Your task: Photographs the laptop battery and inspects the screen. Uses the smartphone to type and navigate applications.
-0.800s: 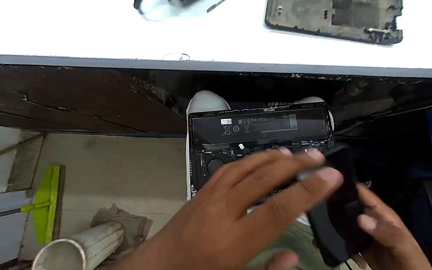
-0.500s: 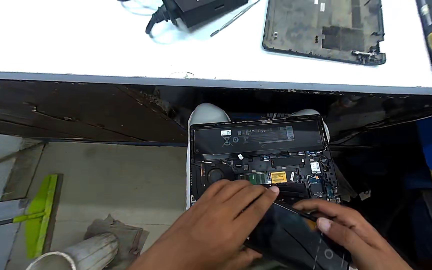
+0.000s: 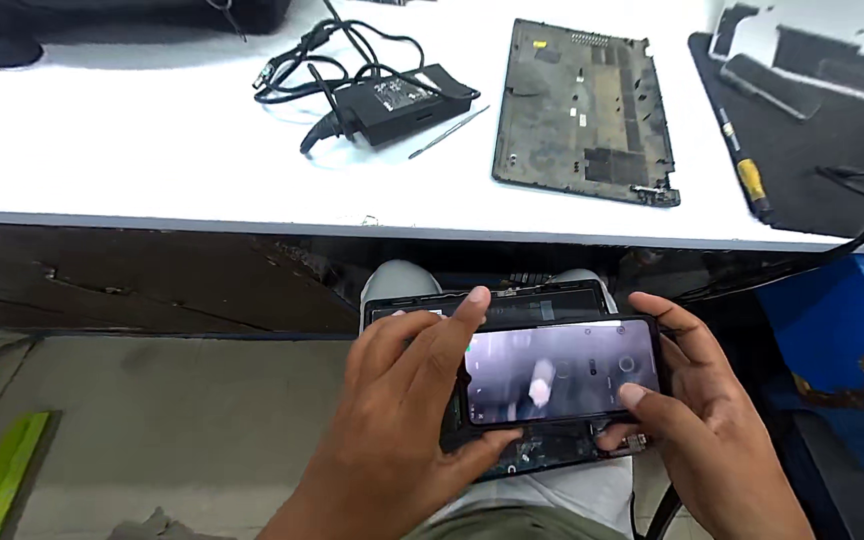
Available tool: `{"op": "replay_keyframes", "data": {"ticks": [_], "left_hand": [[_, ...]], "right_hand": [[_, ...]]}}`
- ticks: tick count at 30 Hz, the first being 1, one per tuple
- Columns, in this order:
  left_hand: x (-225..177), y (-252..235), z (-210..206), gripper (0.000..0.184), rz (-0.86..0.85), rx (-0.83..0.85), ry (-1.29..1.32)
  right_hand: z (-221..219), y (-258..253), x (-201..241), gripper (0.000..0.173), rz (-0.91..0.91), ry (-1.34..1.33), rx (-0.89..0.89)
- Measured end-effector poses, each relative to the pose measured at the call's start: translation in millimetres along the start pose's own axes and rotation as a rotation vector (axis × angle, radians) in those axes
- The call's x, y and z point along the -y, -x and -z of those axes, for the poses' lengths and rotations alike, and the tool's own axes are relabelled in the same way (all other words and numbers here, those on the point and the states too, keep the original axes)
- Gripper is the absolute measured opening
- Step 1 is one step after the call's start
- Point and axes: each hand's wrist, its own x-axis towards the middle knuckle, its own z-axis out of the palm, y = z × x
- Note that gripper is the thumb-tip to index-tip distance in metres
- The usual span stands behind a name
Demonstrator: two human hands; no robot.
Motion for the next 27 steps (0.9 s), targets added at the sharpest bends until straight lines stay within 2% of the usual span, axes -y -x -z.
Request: {"op": "replay_keyframes", "data": {"ticks": [5, 14, 27], "left_hand": [[-0.3, -17.1, -3.1, 0.111, -0.01, -0.042, 0.013], [-2.3, -38.3, -6.4, 0.111, -0.035, -0.03, -0.004], [2.1, -38.7, -1.0, 0.117, -0.003, 0.038, 0.033]], "right_hand": [[5.5, -10.9, 13.9, 0.062, 0.05, 0.02, -0.028], [14.8, -23.0, 19.6, 0.06, 0.071, 0.039, -0.062], [18.8, -27.1, 21.0, 0.056, 0.073, -0.017, -0.027]]}}
